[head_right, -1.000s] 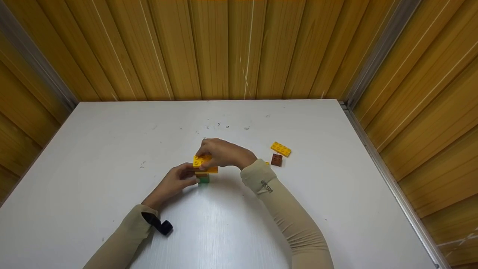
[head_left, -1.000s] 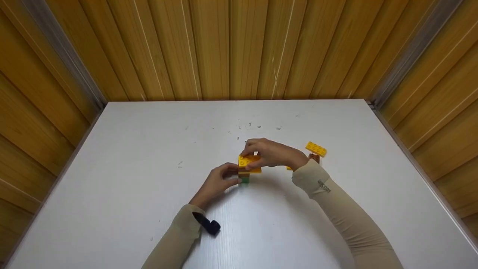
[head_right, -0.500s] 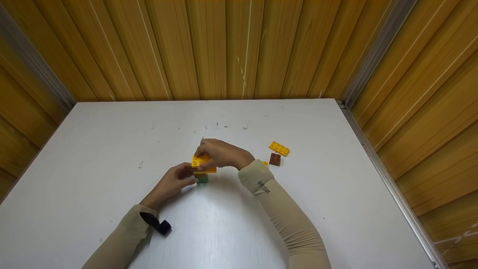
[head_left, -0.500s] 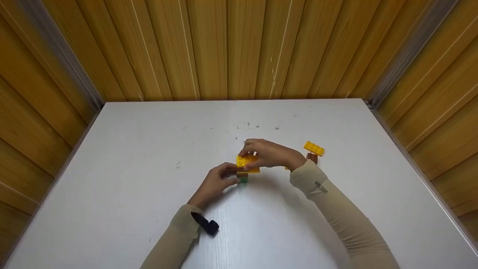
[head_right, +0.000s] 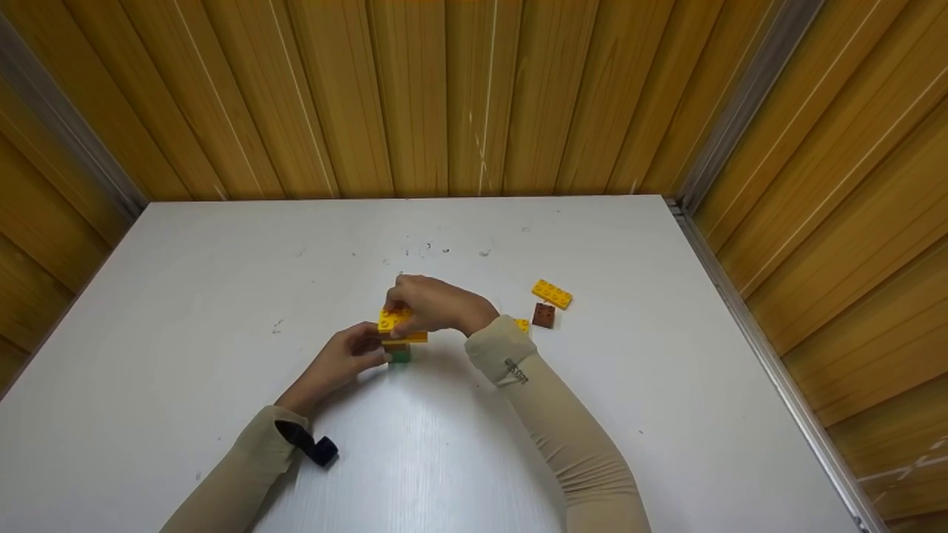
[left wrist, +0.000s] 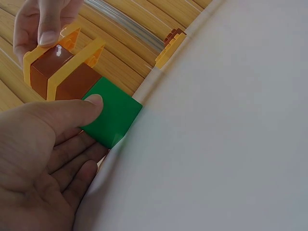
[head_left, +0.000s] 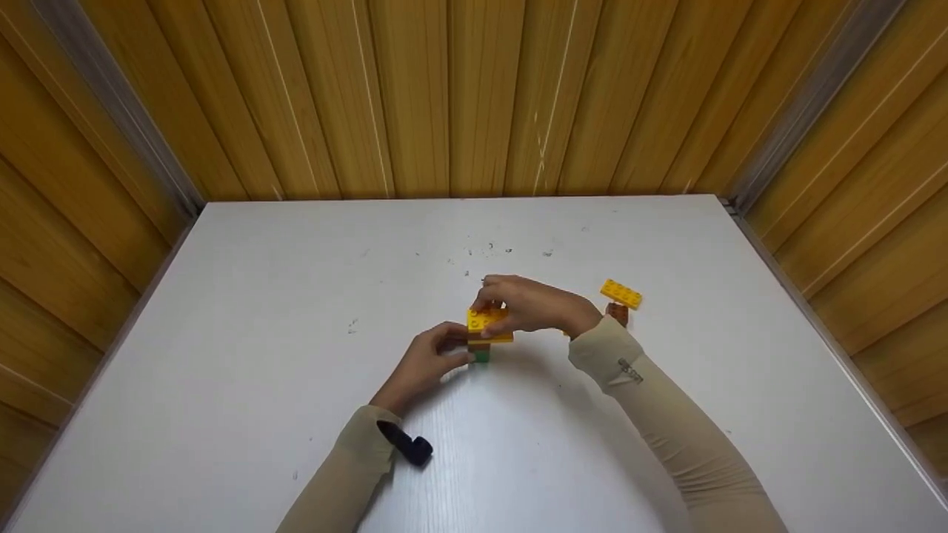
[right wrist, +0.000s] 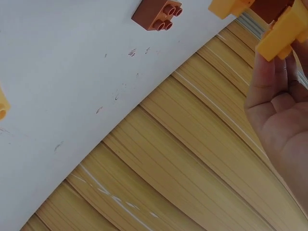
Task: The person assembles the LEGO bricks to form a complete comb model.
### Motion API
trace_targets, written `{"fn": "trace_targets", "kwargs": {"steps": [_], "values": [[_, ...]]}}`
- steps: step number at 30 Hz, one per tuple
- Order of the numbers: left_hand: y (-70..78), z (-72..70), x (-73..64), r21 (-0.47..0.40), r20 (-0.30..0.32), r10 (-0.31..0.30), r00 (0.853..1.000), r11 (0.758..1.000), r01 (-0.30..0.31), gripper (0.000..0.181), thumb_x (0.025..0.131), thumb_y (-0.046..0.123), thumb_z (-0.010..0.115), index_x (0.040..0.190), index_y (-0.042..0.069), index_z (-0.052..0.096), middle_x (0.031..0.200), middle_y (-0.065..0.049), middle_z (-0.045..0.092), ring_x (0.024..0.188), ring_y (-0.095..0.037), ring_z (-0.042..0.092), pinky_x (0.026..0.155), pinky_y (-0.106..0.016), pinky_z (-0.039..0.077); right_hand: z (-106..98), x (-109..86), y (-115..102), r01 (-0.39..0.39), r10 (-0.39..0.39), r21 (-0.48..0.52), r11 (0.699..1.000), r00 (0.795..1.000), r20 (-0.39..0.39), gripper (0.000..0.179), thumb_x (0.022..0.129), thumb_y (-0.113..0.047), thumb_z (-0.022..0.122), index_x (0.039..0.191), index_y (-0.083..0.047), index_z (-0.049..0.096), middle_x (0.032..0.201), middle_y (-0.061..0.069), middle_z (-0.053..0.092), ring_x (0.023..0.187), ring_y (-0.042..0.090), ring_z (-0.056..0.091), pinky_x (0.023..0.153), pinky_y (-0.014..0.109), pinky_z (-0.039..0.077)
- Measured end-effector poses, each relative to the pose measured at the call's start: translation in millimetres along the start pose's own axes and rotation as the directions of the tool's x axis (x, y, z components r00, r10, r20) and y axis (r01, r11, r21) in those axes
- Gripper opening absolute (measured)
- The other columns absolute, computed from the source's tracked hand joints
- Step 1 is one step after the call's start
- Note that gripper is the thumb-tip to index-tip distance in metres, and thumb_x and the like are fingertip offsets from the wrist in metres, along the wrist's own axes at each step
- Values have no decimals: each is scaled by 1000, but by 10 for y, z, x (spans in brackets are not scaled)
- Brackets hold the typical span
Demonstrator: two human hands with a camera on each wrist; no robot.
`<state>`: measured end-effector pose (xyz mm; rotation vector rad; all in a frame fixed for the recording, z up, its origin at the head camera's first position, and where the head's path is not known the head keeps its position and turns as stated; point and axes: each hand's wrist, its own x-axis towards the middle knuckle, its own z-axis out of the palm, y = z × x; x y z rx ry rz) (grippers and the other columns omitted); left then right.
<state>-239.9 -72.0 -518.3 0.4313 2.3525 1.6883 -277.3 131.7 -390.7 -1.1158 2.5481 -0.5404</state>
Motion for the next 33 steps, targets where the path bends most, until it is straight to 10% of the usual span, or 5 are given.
{"fn": "trace_targets", "kwargs": {"steps": [33], "values": [[11, -12, -11, 15, 7, 1, 1000, 1000, -1, 37, 85, 23, 73, 120, 18, 61, 120, 1, 66, 114, -16, 60, 106, -39, 44, 23, -3, 65, 10, -11, 83, 996, 1000, 7, 33, 85, -20, 73, 114, -7, 65, 107, 4, 59, 98, 18, 58, 89, 31, 53]]}}
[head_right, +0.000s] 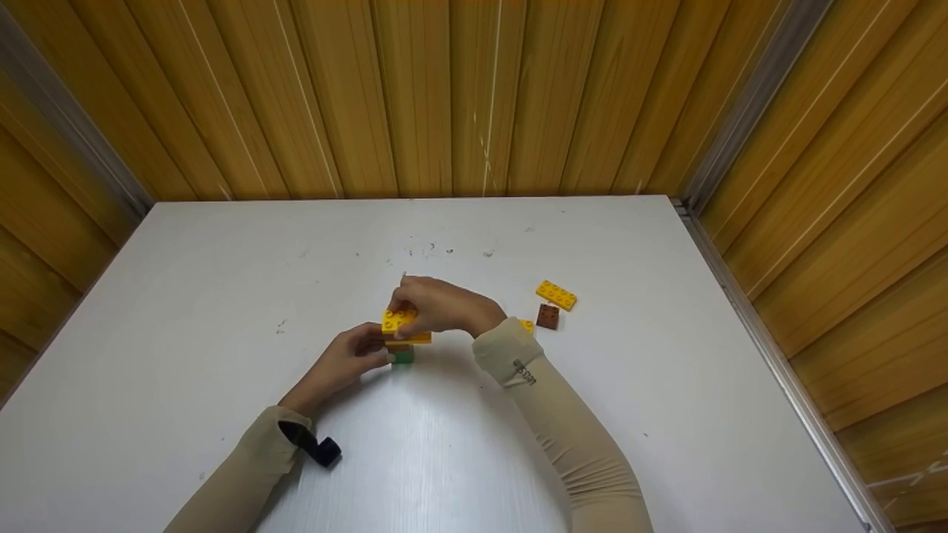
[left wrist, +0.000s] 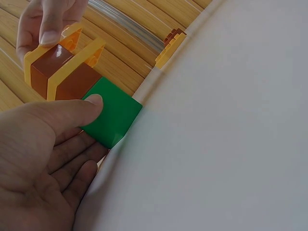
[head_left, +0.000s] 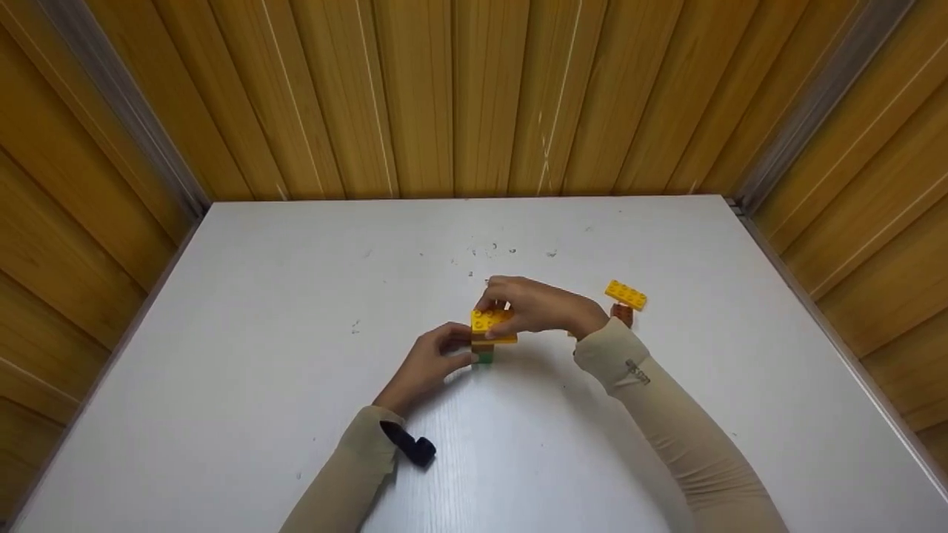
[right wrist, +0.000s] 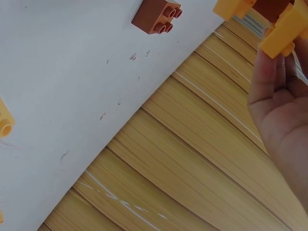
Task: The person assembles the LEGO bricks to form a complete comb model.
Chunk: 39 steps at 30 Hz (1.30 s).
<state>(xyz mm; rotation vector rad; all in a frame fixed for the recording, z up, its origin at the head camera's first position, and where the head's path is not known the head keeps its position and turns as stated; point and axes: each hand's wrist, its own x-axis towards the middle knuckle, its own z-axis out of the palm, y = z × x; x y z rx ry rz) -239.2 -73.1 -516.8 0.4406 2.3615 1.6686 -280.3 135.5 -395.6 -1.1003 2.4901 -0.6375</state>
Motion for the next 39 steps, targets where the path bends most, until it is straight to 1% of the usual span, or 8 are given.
{"fn": "trace_targets", "kwargs": {"steps": [8, 13, 17, 20, 23, 28, 32, 39], "values": [[-6, -10, -10, -3, -2, 7, 1000, 1000, -7, 37, 85, 23, 73, 120, 17, 61, 120, 0, 66, 114, -17, 60, 105, -39, 44, -11, -6, -17, 32, -32, -35, 999, 999, -1, 35, 86, -23, 73, 116, -7, 67, 105, 4, 60, 96, 17, 58, 88, 31, 53], [-3, -3, -17, -9, -1, -7, 1000, 1000, 7, 36, 86, 19, 72, 120, 18, 60, 121, 0, 66, 115, -17, 60, 105, -38, 45, -2, -20, 1, 67, -68, -60, 996, 998, -10, 36, 86, -24, 72, 117, -7, 67, 107, 4, 62, 97, 17, 59, 88, 32, 53], [-5, 7, -13, -11, -1, -8, 1000, 1000, 8, 36, 87, 17, 71, 121, 17, 60, 122, -1, 65, 116, -17, 60, 105, -38, 45, 1, -51, 41, 79, -80, -31, 996, 997, -24, 37, 87, -25, 71, 120, -8, 66, 113, 4, 63, 100, 18, 60, 87, 33, 54], [-6, 11, -5, -26, -1, -2, 1000, 1000, 2, 35, 87, 17, 71, 120, 17, 61, 122, -2, 65, 116, -17, 60, 105, -38, 45, -16, -93, 86, 78, -78, 3, 997, 996, -42, 37, 89, -23, 69, 122, -8, 65, 117, 6, 63, 103, 22, 60, 89, 37, 54], [-3, 13, -3, -35, -4, -8, 1000, 999, 8, 35, 86, 17, 72, 119, 17, 61, 121, -1, 66, 115, -17, 61, 104, -38, 45, -48, -154, 144, 55, -53, 39, 998, 997, -61, 39, 89, -23, 69, 124, -8, 63, 119, 9, 63, 107, 28, 60, 92, 44, 53], [7, 13, -2, -29, -10, -19, 1000, 999, 18, 34, 86, 18, 72, 119, 18, 61, 120, 0, 66, 114, -17, 60, 104, -39, 45, -110, -293, 254, -6, 12, 58, 998, 995, -99, 42, 89, -27, 69, 126, -9, 62, 119, 8, 63, 109, 30, 60, 95, 46, 51], [5, 21, -2, -29, -14, -27, 1000, 999, 27, 34, 86, 17, 72, 118, 18, 61, 120, 0, 65, 115, -17, 60, 104, -38, 46, -138, -400, 371, -21, 28, 56, 998, 992, -125, 41, 89, -25, 69, 126, -8, 62, 118, 10, 63, 110, 34, 60, 95, 49, 51], [-3, 25, -2, -22, -15, -36, 999, 999, 36, 36, 86, 18, 72, 120, 17, 61, 121, 0, 65, 115, -16, 60, 104, -37, 46, -153, -582, 598, -87, 95, 60, 994, 984, -153, 42, 88, -25, 70, 125, -8, 62, 119, 11, 64, 110, 32, 59, 93, 51, 50]]}}
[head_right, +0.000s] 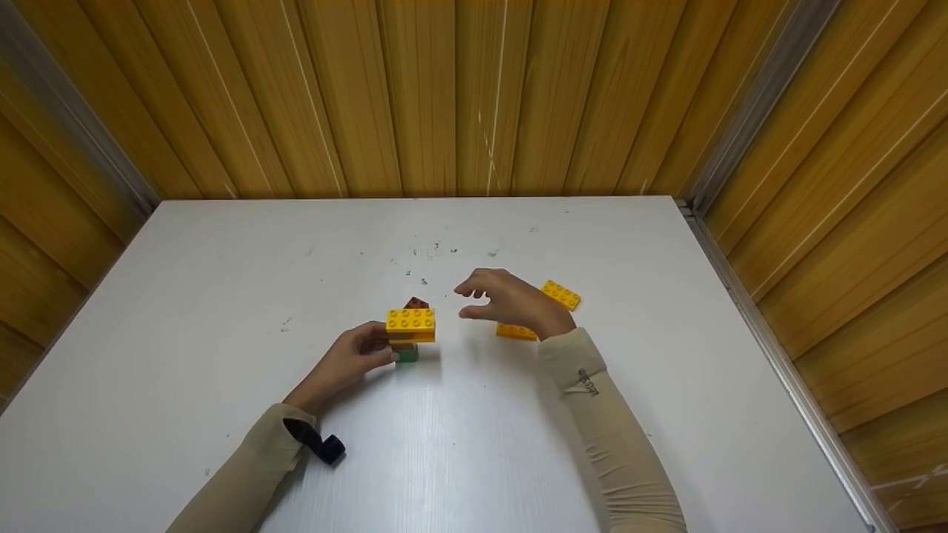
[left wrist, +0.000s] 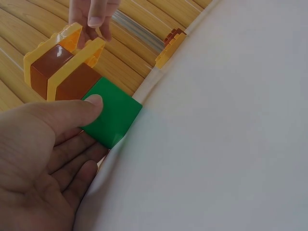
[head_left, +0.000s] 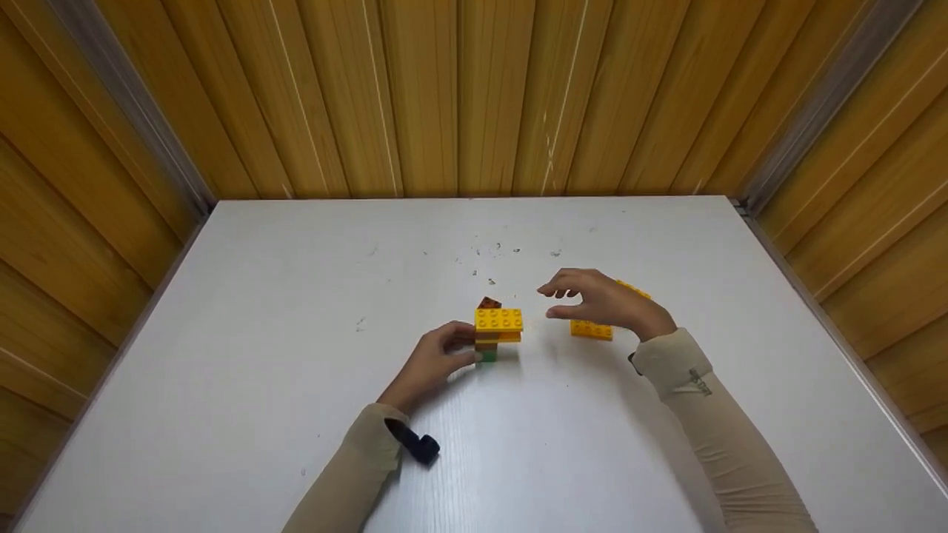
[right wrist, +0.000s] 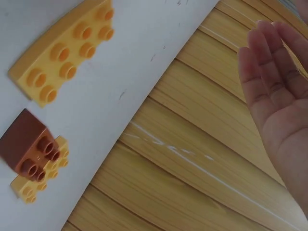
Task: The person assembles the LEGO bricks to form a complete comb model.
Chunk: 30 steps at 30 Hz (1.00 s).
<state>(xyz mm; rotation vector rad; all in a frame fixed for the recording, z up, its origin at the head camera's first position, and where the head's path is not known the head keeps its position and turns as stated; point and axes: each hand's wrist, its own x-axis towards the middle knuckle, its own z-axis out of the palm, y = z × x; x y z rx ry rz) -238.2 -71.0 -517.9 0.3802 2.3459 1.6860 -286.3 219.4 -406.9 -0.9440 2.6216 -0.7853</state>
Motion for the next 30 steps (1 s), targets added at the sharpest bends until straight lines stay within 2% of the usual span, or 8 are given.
{"fn": "trace_targets", "kwargs": {"steps": [5, 11, 19, 30], "values": [[0, -6, 5, 18, 1, 15, 1000, 1000, -15, 38, 85, 20, 73, 121, 17, 60, 122, 0, 65, 116, -17, 59, 104, -36, 46, -39, -75, 143, -84, 84, -5, 996, 996, 7, 45, 88, -27, 69, 128, -8, 60, 123, 12, 62, 112, 31, 56, 97, 50, 47], [1, 1, 11, 23, 3, 10, 1000, 1000, -10, 36, 85, 20, 73, 120, 18, 60, 120, 1, 65, 114, -16, 60, 104, -37, 45, -78, -172, 340, -144, 144, -40, 989, 990, 2, 47, 89, -25, 69, 129, -4, 58, 124, 16, 60, 114, 35, 55, 98, 53, 46], [17, 6, 3, 27, -7, -38, 999, 999, 39, 36, 85, 20, 73, 119, 20, 60, 120, 4, 65, 114, -13, 60, 105, -35, 45, -148, -326, 577, -247, 246, -25, 969, 969, -19, 50, 88, -24, 70, 132, -2, 56, 126, 18, 58, 114, 36, 53, 99, 53, 45], [-2, 9, 13, 26, 0, -34, 999, 999, 34, 36, 85, 19, 72, 120, 20, 60, 121, 3, 65, 114, -14, 59, 105, -36, 45, -195, -556, 822, -294, 293, -7, 956, 955, -40, 49, 87, -16, 71, 128, 4, 55, 121, 21, 59, 109, 34, 56, 95, 51, 48]]}}
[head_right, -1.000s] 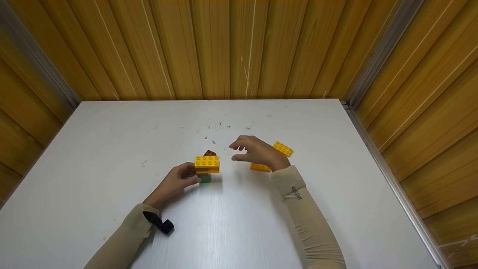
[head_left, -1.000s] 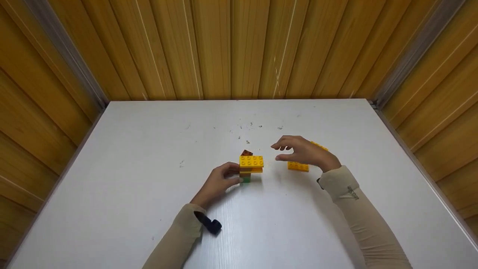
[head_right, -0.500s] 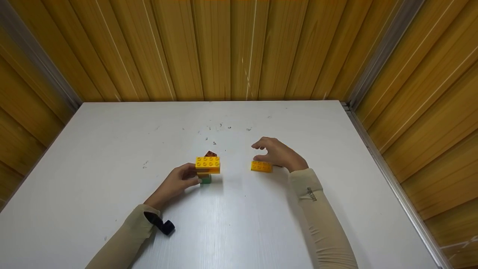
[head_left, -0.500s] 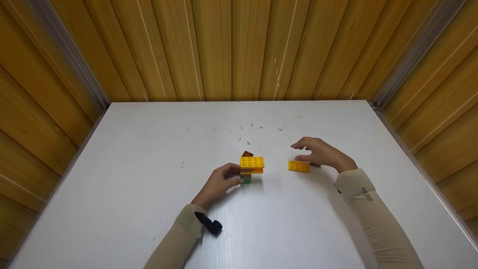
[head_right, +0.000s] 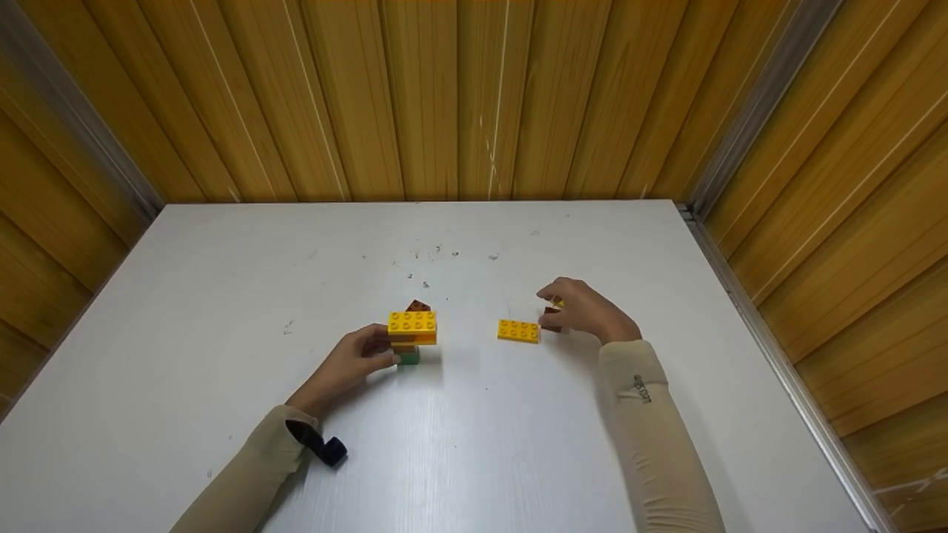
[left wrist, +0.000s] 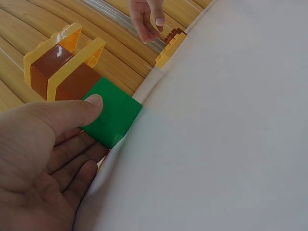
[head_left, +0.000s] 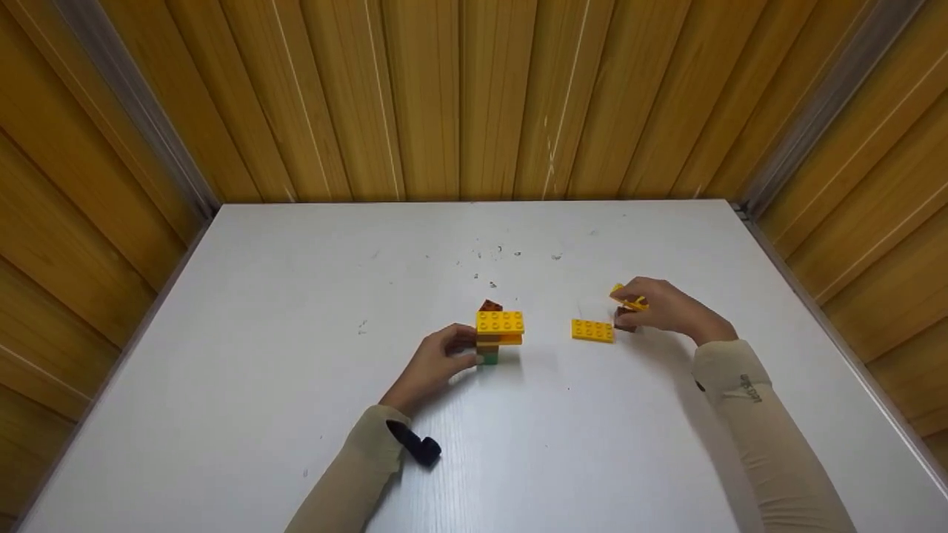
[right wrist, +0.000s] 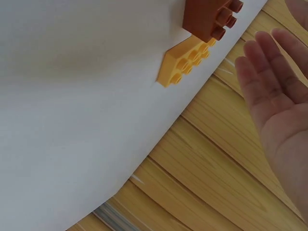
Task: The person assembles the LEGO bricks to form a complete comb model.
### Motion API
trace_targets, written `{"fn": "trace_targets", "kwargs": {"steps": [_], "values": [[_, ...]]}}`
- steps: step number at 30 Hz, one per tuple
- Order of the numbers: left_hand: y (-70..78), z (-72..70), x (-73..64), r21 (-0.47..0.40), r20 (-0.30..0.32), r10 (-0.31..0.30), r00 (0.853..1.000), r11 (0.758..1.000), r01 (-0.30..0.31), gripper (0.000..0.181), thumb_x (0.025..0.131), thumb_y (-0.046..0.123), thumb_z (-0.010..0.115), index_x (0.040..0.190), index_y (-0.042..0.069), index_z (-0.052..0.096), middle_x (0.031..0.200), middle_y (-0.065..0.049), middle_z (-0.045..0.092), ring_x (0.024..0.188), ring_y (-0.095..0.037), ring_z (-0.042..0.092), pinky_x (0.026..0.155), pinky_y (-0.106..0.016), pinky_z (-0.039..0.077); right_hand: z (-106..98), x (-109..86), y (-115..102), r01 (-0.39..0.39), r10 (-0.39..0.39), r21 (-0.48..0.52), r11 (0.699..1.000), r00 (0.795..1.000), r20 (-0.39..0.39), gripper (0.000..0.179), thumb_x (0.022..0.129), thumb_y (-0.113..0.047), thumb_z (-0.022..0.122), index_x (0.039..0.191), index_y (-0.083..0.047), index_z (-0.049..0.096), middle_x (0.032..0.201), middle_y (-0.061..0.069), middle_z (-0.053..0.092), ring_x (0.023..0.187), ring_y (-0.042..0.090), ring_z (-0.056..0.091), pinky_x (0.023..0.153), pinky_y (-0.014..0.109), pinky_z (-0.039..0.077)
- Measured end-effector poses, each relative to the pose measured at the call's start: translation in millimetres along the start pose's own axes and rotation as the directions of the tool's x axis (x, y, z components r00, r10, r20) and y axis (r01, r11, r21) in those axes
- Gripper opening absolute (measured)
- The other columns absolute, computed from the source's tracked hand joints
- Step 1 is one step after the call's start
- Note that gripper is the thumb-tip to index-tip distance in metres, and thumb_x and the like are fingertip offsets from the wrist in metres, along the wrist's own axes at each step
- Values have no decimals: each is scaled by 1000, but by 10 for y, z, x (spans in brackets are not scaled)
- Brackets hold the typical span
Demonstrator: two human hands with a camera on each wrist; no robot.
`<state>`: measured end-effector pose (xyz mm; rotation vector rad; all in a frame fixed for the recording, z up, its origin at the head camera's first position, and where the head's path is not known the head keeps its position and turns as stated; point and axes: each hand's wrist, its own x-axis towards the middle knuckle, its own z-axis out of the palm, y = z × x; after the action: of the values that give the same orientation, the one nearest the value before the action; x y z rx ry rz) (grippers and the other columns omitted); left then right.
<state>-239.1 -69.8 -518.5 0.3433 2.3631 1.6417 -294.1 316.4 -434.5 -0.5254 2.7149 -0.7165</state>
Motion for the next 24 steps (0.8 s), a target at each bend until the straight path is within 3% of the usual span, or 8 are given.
{"fn": "trace_targets", "kwargs": {"steps": [15, 24], "values": [[-14, -3, 9, 1, -2, 38, 999, 999, -38, 37, 85, 19, 73, 120, 17, 60, 120, 0, 65, 114, -17, 60, 103, -36, 46, 71, -10, 172, -66, 64, 55, 996, 998, 27, 43, 87, -13, 70, 125, 5, 58, 113, 15, 62, 102, 26, 53, 96, 49, 45], [-23, -6, 18, 11, -4, 39, 999, 999, -39, 38, 85, 18, 73, 120, 16, 60, 121, -1, 65, 114, -17, 60, 103, -35, 46, 139, 41, 185, -66, 65, 23, 998, 997, 27, 11, 87, -8, 68, 98, -9, 68, 99, 8, 57, 91, 21, 47, 81, 35, 43]]}}
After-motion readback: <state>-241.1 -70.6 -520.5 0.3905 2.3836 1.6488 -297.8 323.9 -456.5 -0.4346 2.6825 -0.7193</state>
